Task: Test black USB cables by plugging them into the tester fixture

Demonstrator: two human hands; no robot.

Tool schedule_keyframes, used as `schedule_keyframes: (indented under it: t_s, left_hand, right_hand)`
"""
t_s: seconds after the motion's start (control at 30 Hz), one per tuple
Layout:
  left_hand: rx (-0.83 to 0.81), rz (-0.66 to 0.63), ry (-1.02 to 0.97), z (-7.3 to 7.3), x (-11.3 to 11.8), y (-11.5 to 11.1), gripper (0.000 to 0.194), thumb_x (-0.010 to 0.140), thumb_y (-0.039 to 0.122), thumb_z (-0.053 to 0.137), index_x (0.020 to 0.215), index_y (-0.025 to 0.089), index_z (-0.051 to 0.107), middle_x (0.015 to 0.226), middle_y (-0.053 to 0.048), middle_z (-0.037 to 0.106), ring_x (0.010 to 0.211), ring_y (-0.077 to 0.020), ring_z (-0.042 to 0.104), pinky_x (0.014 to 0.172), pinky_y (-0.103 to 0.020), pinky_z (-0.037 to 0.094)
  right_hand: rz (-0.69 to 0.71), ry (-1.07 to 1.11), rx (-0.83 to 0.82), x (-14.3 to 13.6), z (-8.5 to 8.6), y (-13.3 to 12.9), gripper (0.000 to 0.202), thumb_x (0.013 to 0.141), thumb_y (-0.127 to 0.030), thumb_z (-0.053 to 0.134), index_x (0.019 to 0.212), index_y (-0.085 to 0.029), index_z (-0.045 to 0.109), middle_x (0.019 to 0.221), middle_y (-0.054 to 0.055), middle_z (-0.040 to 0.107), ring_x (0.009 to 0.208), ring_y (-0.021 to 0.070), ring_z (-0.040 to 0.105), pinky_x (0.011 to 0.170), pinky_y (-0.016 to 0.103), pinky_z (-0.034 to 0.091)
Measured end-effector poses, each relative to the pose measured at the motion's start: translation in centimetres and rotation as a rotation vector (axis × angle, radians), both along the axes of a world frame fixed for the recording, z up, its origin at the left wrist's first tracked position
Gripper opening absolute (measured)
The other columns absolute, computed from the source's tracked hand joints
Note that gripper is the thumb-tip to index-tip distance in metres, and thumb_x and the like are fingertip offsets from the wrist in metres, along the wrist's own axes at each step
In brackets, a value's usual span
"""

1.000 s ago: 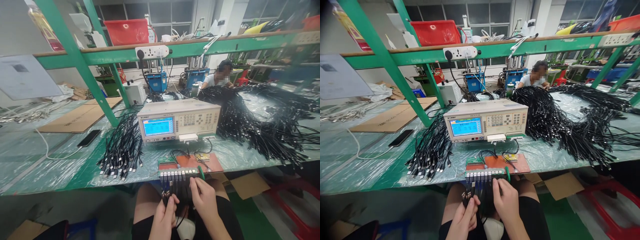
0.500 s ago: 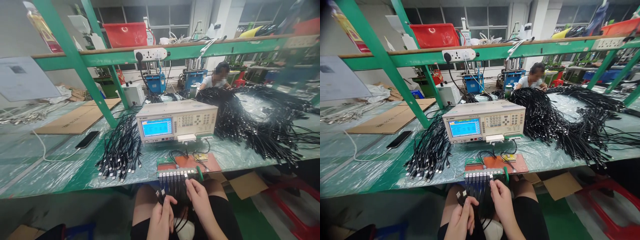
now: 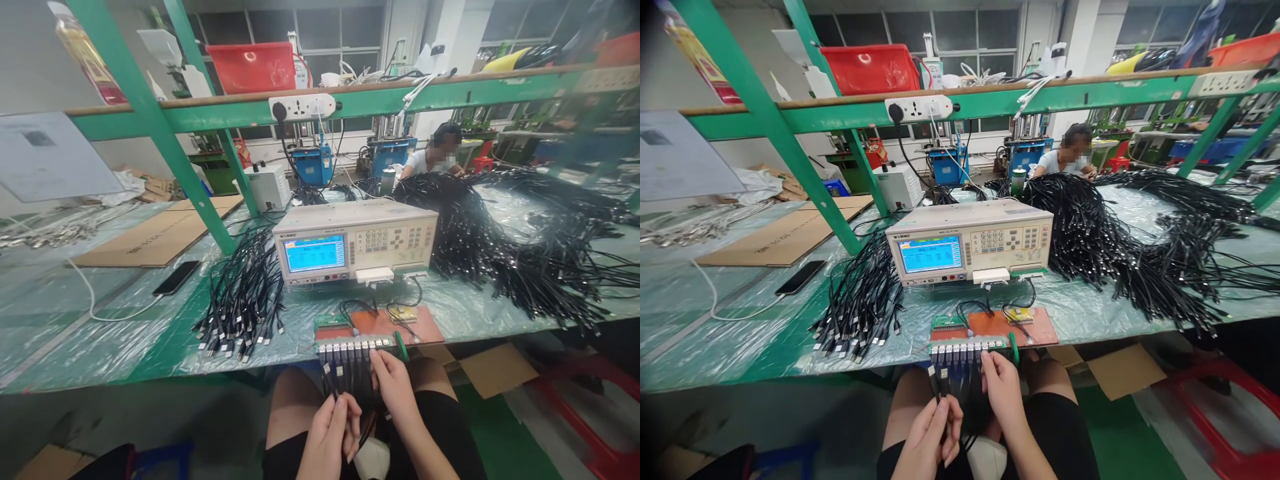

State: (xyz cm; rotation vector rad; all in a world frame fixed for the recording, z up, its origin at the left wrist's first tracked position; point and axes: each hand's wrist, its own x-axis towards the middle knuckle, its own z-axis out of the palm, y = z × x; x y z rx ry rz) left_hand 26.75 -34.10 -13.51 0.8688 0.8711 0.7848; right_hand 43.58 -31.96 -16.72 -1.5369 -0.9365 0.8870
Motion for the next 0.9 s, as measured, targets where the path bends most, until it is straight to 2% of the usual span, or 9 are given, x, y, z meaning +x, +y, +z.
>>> schedule_keyframes:
  t_s: [0.17,0.3,0.37,0.47,0.57,0.67,0.73,0.8,0.9]
  left_hand:
    - [0.021,-0.063,0.017,-0.6,0.3,-0.2,0.056,0.09,0.073,0.053,0.086,0.017,0.061,0.052,0.003,0.058,0.038,-0.0088,0.045,0.042,-0.021,0.038]
    - [0.089,-0.116,0.055,0.6,0.6,-0.4,0.054,0.088,0.069,0.06,0.081,0.016,0.064,0.048,0.005,0.054,0.037,-0.0079,0.043,0.042,-0.02,0.034]
    - [0.14,-0.117,0.086,1.5,0.6,-0.3,0.049,0.09,0.063,0.063,0.083,0.015,0.07,0.053,0.003,0.058,0.047,-0.0105,0.052,0.049,-0.021,0.04]
    - [0.165,-0.073,0.11,2.1,0.3,0.0,0.045,0.091,0.059,0.065,0.097,0.016,0.077,0.085,-0.006,0.076,0.078,-0.0187,0.067,0.076,-0.029,0.054]
    - [0.164,0.03,0.149,1.9,-0.1,0.2,0.048,0.089,0.062,0.065,0.102,0.018,0.079,0.11,-0.011,0.077,0.104,-0.027,0.069,0.096,-0.037,0.053]
    - [0.151,0.055,0.176,1.4,-0.4,0.1,0.05,0.09,0.064,0.061,0.097,0.017,0.076,0.083,-0.007,0.076,0.08,-0.02,0.07,0.076,-0.028,0.055]
    - [0.075,-0.021,0.125,1.1,-0.4,-0.1,0.052,0.089,0.068,0.06,0.096,0.018,0.072,0.052,0.005,0.054,0.044,-0.0086,0.049,0.048,-0.02,0.04]
    - [-0.019,-0.089,0.048,0.9,-0.3,-0.3,0.055,0.085,0.072,0.062,0.094,0.018,0.069,0.05,0.013,0.03,0.035,-0.0025,0.019,0.037,-0.018,0.019]
    - [-0.102,-0.108,-0.052,0.6,-0.3,-0.5,0.06,0.082,0.076,0.061,0.092,0.018,0.071,0.057,0.012,0.028,0.038,-0.0011,0.01,0.036,-0.018,0.011]
  right_hand:
    - [-0.138,-0.47,0.148,0.8,3.8,-2.2,0.041,0.096,-0.048,0.057,0.065,-0.021,0.058,0.065,0.003,0.057,0.062,0.017,0.052,0.064,0.028,0.037]
    - [0.25,-0.287,0.178,-1.4,6.2,-4.0,0.024,0.09,-0.037,0.069,0.073,-0.021,0.067,0.074,0.002,0.062,0.064,0.0153,0.054,0.058,0.026,0.037]
    - [0.288,-0.185,0.163,-2.4,6.3,-4.4,0.025,0.089,-0.036,0.071,0.07,-0.02,0.066,0.073,0.002,0.061,0.065,0.0154,0.055,0.057,0.025,0.038]
    - [0.177,0.011,0.154,-2.3,5.6,-4.6,0.027,0.096,-0.043,0.062,0.084,-0.02,0.071,0.08,0.004,0.066,0.069,0.0164,0.058,0.061,0.025,0.042]
    - [0.035,0.145,0.147,-0.9,4.2,-4.3,0.04,0.104,-0.051,0.043,0.103,-0.02,0.068,0.068,0.0,0.06,0.057,0.0137,0.05,0.056,0.026,0.037]
    - [-0.021,0.05,0.122,0.6,2.0,-3.4,0.05,0.104,-0.057,0.037,0.082,-0.019,0.061,0.054,-0.004,0.044,0.05,0.0123,0.041,0.053,0.026,0.032]
    - [-0.009,0.002,0.079,1.1,0.4,-2.6,0.055,0.102,-0.062,0.039,0.068,-0.021,0.051,0.052,-0.005,0.041,0.048,0.0119,0.039,0.052,0.026,0.029]
    - [0.006,0.008,0.038,1.3,-1.1,-1.9,0.057,0.099,-0.066,0.039,0.064,-0.022,0.046,0.051,-0.004,0.04,0.047,0.0119,0.038,0.05,0.027,0.028]
    - [-0.003,0.025,0.019,1.2,-2.7,-1.2,0.06,0.096,-0.071,0.04,0.062,-0.023,0.045,0.05,-0.004,0.041,0.047,0.0125,0.038,0.05,0.026,0.028]
